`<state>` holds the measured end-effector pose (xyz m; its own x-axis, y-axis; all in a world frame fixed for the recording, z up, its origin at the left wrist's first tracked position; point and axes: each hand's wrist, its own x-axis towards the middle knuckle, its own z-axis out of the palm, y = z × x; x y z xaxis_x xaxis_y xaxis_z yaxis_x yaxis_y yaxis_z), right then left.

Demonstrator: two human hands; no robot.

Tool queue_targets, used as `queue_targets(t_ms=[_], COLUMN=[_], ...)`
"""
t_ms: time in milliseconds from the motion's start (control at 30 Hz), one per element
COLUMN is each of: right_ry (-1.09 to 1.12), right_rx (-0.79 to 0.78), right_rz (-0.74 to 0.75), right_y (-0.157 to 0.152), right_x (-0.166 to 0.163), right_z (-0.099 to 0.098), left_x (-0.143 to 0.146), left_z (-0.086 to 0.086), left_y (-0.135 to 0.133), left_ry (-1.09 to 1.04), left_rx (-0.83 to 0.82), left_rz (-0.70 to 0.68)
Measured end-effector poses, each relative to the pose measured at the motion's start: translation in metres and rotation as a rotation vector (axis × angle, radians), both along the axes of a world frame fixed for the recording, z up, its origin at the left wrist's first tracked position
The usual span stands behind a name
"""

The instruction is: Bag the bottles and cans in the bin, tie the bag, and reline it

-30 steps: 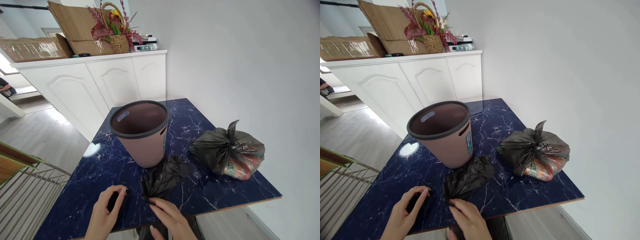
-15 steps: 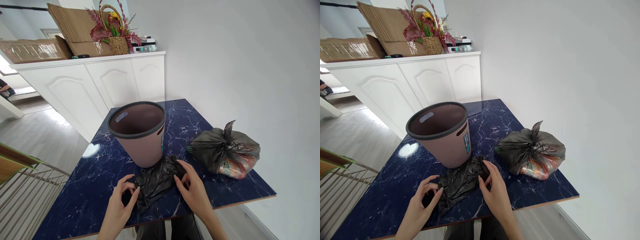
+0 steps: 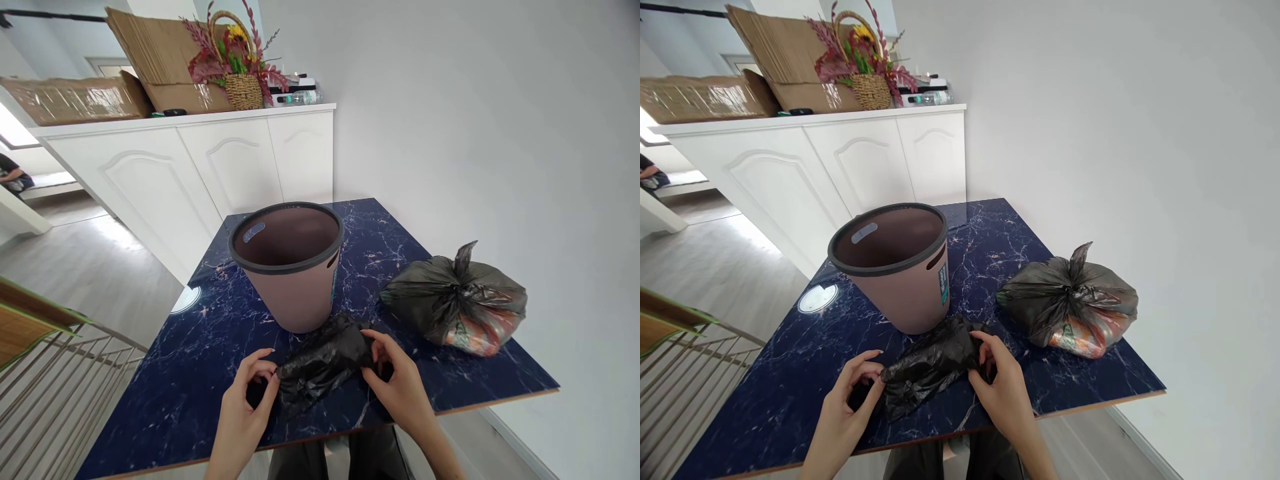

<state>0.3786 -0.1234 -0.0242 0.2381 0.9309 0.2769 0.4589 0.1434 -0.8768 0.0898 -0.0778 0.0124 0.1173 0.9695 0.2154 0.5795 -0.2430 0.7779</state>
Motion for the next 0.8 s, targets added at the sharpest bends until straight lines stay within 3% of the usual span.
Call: queue_targets(t_ms=[167, 367, 600, 800], right_ry=[0.005, 0.020, 0.251, 0.478], right_rx=[-0.053, -0.057, 0.038, 0.009], right_rz=[0.032, 0.057, 0.088, 0.199], right_y=[-0.003, -0.005, -0.003, -0.007], right_x=[0.001, 0.000, 0.002, 0.012], right_z=[0.004, 0.010, 0.013, 0.013], left_x=[-0.007, -0.013, -0.001, 0.007], left_z=[0.008, 0.015, 0.007, 0.000], left_y=[-0.008, -0.012, -0.001, -0.005], left_ry=[-0.059, -0.198, -0.142, 0.096], left_rx=[-0.044, -0.186, -0.105, -0.005], left_rz=[-0.081, -0.298, 0.031, -0.016])
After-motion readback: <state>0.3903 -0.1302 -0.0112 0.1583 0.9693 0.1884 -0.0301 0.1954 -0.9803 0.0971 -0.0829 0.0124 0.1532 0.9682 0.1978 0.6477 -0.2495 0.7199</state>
